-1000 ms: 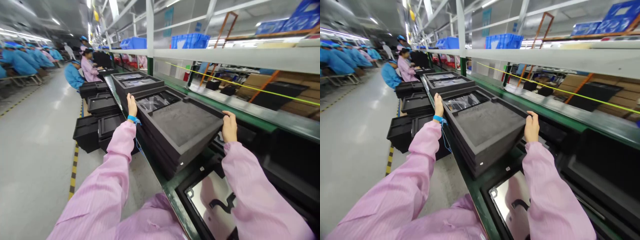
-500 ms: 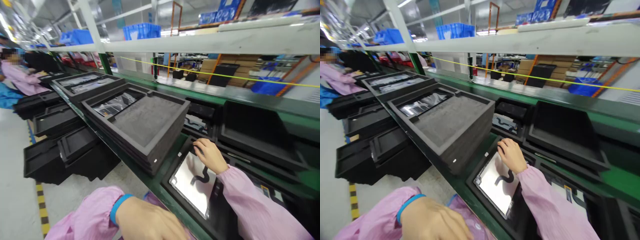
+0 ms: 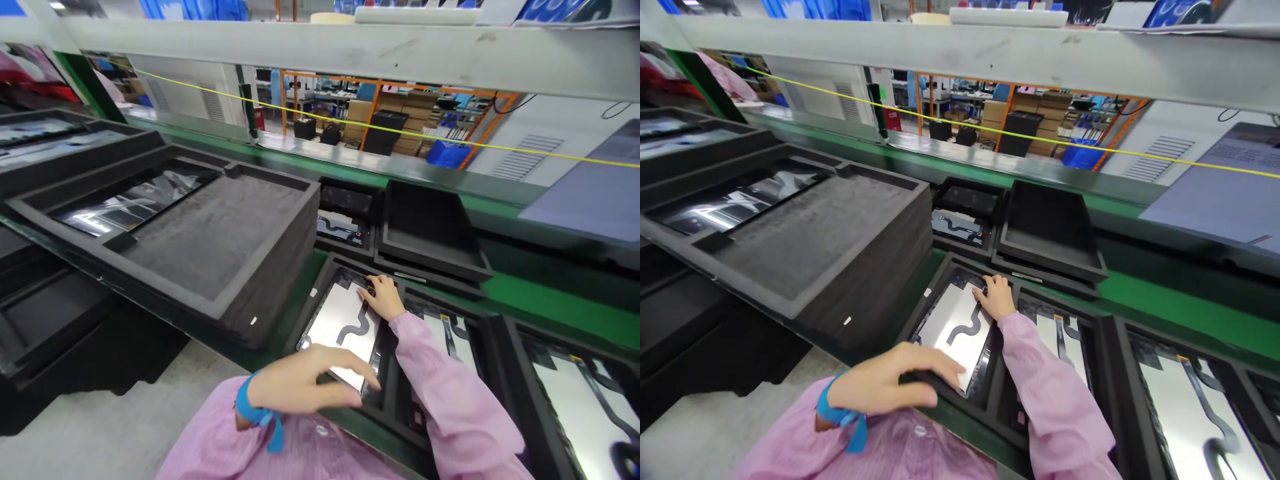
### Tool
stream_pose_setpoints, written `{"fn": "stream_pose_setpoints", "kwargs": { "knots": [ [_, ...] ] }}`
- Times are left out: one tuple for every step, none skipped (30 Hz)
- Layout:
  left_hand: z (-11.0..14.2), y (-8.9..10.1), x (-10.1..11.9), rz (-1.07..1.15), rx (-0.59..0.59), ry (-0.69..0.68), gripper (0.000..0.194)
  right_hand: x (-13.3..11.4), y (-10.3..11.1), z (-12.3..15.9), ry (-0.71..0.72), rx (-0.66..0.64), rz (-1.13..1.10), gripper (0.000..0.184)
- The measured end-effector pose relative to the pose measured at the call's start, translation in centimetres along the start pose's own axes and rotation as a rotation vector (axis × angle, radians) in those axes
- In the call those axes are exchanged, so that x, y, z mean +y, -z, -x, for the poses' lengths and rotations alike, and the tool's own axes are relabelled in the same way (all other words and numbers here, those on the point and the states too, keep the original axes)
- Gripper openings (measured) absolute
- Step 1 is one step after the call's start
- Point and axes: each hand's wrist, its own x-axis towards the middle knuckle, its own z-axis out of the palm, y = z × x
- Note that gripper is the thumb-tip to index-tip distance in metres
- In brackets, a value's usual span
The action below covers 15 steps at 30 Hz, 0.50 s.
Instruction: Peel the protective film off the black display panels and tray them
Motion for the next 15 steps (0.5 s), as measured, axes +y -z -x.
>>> {"fn": "stream_pose_setpoints", "kwargs": {
  "knots": [
    [-0.1,0.5,-0.1,-0.014,0.106,0.083,0.026,0.0,0.1,-0.3,-0.020,0.002,-0.010,0.035],
    [-0.1,0.8,-0.4,-0.014,0.170,0.140,0.026,-0.1,0.5,-0.6,-0.034,0.007,-0.022,0.036],
    [-0.1,0.9,-0.8,-0.004,0.194,0.175,0.025,-0.2,1.0,-0.8,-0.041,0.014,-0.037,0.037],
    [-0.1,1.0,-1.1,0.016,0.188,0.188,0.026,-0.3,1.7,-1.0,-0.042,0.021,-0.054,0.038],
    [0.0,1.0,-1.4,0.039,0.164,0.186,0.027,-0.3,2.5,-1.1,-0.040,0.030,-0.074,0.039],
    [0.1,0.9,-1.5,0.055,0.126,0.181,0.029,-0.4,3.6,-1.1,-0.034,0.041,-0.094,0.040],
    [0.3,0.9,-1.4,0.063,0.083,0.169,0.030,-0.4,4.7,-1.0,-0.026,0.054,-0.114,0.041],
    [0.6,0.9,-1.2,0.080,0.032,0.157,0.033,-0.5,5.8,-0.8,-0.017,0.068,-0.130,0.041],
    [0.8,0.9,-0.9,0.121,-0.011,0.147,0.037,-0.5,6.9,-0.3,-0.010,0.080,-0.142,0.041],
    [1.0,0.9,-0.6,0.193,-0.041,0.140,0.041,-0.7,7.9,0.5,-0.001,0.093,-0.151,0.040],
    [1.2,0.8,-0.3,0.299,-0.048,0.128,0.047,-0.9,8.8,1.5,0.011,0.108,-0.164,0.040],
    [1.3,0.7,0.1,0.437,-0.026,0.108,0.052,-1.2,9.6,2.8,0.027,0.126,-0.182,0.039],
    [1.4,0.5,0.4,0.592,0.031,0.077,0.057,-1.7,10.2,4.4,0.045,0.145,-0.205,0.039],
    [1.3,0.4,0.8,0.739,0.117,0.039,0.061,-2.3,10.7,6.2,0.065,0.164,-0.228,0.040],
    [1.2,0.2,1.1,0.858,0.227,0.003,0.063,-3.0,11.1,8.2,0.083,0.182,-0.250,0.040]
  ]
}}
